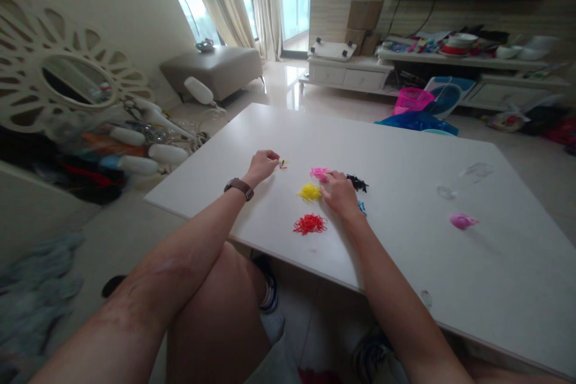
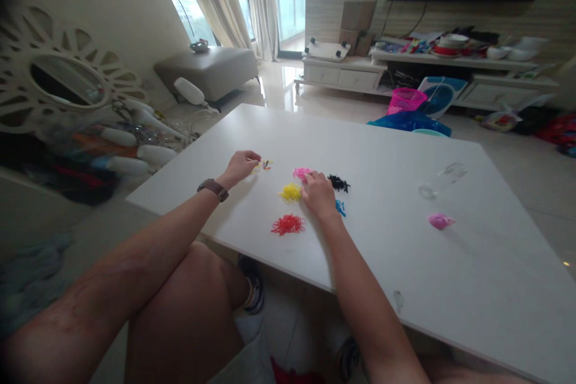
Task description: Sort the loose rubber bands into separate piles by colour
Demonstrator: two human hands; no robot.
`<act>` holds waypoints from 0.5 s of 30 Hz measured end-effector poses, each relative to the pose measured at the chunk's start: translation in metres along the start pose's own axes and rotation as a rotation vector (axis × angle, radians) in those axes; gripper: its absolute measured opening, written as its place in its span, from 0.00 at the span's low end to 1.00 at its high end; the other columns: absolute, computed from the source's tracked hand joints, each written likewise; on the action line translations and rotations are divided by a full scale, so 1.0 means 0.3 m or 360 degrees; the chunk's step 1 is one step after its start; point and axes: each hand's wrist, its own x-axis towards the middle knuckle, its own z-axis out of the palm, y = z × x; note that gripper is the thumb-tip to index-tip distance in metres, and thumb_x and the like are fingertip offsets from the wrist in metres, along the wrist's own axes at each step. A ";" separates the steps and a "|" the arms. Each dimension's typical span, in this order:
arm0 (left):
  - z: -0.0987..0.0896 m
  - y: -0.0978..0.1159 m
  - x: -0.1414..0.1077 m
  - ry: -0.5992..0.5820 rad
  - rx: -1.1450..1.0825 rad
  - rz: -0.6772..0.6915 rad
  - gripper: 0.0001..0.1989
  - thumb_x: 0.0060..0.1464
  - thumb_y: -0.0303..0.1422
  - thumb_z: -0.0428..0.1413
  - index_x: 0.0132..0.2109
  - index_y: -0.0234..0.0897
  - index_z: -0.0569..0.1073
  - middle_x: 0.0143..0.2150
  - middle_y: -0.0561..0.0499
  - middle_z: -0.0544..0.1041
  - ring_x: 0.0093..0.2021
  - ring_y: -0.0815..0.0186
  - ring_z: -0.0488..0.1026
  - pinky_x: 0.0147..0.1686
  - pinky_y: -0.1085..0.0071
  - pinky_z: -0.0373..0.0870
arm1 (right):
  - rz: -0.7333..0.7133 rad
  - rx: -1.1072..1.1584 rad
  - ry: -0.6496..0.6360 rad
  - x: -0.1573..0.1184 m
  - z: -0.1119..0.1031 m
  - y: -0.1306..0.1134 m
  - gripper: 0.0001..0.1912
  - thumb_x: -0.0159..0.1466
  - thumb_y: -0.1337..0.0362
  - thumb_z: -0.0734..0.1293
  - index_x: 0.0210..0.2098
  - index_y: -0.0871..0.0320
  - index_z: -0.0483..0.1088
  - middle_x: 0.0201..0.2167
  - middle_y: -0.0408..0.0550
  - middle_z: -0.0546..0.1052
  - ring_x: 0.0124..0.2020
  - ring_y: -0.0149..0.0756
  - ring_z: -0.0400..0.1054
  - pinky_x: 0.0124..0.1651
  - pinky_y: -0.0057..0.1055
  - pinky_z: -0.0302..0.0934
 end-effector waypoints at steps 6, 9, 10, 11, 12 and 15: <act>-0.053 -0.107 0.021 0.0070 0.0056 -0.0246 0.15 0.52 0.27 0.57 0.46 0.32 0.83 0.46 0.42 0.83 0.45 0.60 0.79 0.47 0.70 0.71 | -0.0012 0.0084 -0.0007 0.005 0.017 0.004 0.19 0.67 0.64 0.62 0.56 0.59 0.73 0.58 0.57 0.72 0.57 0.48 0.65 0.60 0.42 0.60; -0.055 -0.136 0.022 0.0005 0.0089 -0.0260 0.15 0.52 0.28 0.57 0.46 0.33 0.83 0.47 0.42 0.83 0.47 0.60 0.78 0.47 0.71 0.71 | -0.0028 0.0151 0.0010 0.008 0.024 0.010 0.18 0.67 0.64 0.63 0.55 0.59 0.73 0.57 0.57 0.72 0.57 0.47 0.66 0.61 0.41 0.61; -0.053 -0.143 0.023 -0.0024 0.0095 -0.0254 0.16 0.52 0.28 0.58 0.47 0.33 0.83 0.48 0.42 0.83 0.47 0.60 0.78 0.47 0.71 0.71 | -0.0036 0.0172 0.0016 0.008 0.026 0.012 0.18 0.67 0.64 0.63 0.54 0.59 0.74 0.56 0.57 0.72 0.56 0.47 0.67 0.60 0.41 0.62; -0.050 -0.149 0.025 -0.0054 0.0103 -0.0249 0.16 0.52 0.28 0.58 0.47 0.33 0.82 0.48 0.41 0.83 0.47 0.60 0.78 0.47 0.71 0.71 | -0.0045 0.0189 0.0023 0.009 0.027 0.013 0.17 0.66 0.64 0.63 0.53 0.59 0.74 0.56 0.58 0.73 0.55 0.47 0.68 0.59 0.42 0.63; -0.048 -0.155 0.028 -0.0078 0.0111 -0.0247 0.17 0.52 0.28 0.58 0.48 0.32 0.82 0.49 0.41 0.83 0.47 0.60 0.78 0.46 0.72 0.71 | -0.0053 0.0199 0.0031 0.009 0.028 0.015 0.17 0.66 0.65 0.63 0.52 0.59 0.74 0.55 0.58 0.73 0.54 0.47 0.68 0.58 0.42 0.63; -0.037 -0.167 0.036 -0.0124 0.0154 -0.0223 0.18 0.52 0.28 0.57 0.50 0.31 0.82 0.48 0.40 0.83 0.45 0.60 0.79 0.45 0.71 0.71 | -0.0077 0.0194 0.0081 0.008 0.027 0.019 0.16 0.65 0.65 0.64 0.51 0.58 0.75 0.54 0.57 0.73 0.51 0.48 0.70 0.55 0.43 0.65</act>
